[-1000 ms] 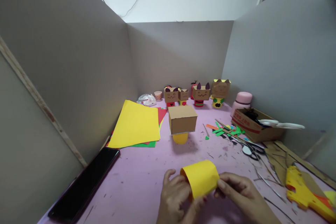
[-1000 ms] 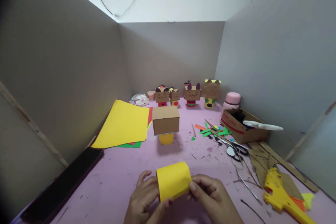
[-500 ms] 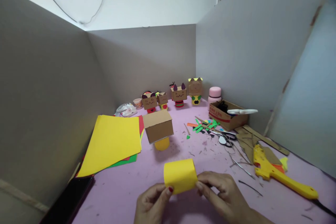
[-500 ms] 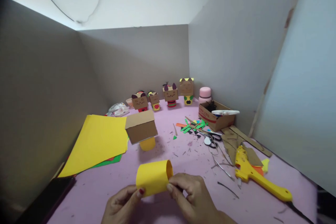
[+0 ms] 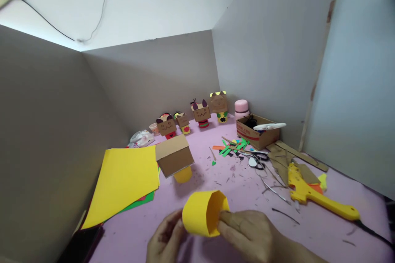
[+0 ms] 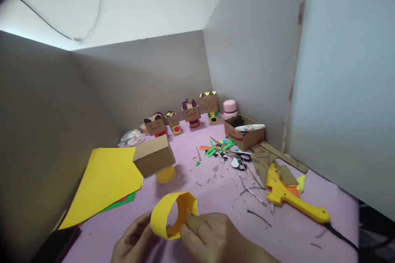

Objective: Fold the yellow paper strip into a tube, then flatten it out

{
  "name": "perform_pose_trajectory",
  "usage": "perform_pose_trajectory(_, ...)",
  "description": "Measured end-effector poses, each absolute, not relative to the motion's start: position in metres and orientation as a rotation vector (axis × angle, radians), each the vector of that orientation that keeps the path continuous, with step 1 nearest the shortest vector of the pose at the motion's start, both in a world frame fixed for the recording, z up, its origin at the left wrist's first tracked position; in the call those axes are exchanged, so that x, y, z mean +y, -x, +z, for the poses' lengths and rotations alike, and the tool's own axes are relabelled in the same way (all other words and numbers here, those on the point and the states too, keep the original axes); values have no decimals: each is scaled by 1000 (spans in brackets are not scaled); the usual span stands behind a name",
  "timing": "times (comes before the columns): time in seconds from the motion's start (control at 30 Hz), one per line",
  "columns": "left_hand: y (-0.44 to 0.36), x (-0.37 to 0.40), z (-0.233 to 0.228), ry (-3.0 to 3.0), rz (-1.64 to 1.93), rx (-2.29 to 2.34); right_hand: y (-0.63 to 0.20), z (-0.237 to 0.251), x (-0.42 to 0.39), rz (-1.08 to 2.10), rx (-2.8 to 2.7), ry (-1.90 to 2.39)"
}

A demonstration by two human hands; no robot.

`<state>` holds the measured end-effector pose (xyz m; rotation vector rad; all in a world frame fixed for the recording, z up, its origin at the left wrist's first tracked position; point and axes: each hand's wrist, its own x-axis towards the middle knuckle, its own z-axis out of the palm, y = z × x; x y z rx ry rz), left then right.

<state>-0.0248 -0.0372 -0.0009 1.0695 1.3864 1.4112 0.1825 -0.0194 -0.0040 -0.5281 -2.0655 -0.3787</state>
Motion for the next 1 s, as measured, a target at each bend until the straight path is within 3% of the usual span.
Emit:
perform_pose_trajectory(0.13, 41, -33, -1, -1087, 1589, 1612, -181, 9, -20, -114, -2175, 408)
perform_pose_trajectory(0.23, 44, -34, 9, -1148, 1523, 1566, -181, 21, -24, 544, -2204, 368)
perform_pose_trajectory(0.37, 23, -44, 32, -1146, 1220, 1089, -183, 25, -32, 1572, -1807, 453)
perform_pose_trajectory(0.47, 2, -51, 39, -954, 950, 782, -182, 14, -32, 2007, -1392, 413)
perform_pose_trajectory(0.83, -3, -35, 2, -728, 910, 965, -171, -32, -18, 2320, -1000, 340)
perform_pose_trajectory(1.0, -15, -33, -8, -533, 982, 982, -168, -24, -22, 2407, -778, 318)
